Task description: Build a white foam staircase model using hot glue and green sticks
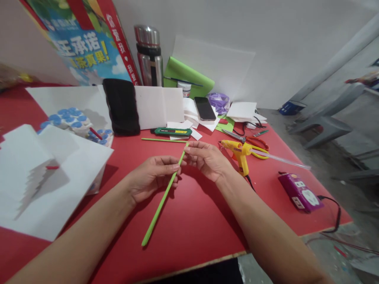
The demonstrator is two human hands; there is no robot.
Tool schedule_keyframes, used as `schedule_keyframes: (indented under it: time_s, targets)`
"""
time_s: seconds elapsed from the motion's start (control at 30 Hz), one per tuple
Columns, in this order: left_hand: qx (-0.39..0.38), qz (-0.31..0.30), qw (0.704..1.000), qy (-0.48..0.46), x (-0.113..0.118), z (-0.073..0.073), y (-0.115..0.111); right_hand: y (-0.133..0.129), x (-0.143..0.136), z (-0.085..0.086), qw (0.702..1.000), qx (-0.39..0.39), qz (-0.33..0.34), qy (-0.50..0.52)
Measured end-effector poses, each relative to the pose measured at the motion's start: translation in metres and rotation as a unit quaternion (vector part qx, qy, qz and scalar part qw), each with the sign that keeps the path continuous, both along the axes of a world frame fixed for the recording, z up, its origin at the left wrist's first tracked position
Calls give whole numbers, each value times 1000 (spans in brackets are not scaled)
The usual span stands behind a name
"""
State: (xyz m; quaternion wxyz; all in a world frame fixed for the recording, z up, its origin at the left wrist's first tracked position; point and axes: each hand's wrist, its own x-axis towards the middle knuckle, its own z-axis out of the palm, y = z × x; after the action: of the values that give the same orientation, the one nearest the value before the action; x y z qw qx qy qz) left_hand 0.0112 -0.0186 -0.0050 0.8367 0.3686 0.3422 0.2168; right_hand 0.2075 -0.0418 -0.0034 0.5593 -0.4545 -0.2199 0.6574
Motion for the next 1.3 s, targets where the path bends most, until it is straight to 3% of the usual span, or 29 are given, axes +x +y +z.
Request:
schedule_keyframes:
  time_s: [0.53,0.93,1.3]
  targets:
    - [16,4,1000,15,0,-2,-1,-2,-4,-4,994,86,-36,-53]
    - [2,-1,1000,-9,0,-7,1,-2,-3,-3,995,89,-26,-45]
    - [-52,18,997,-49,5,1,-2,-1,-2,1,995,96,-21,-31]
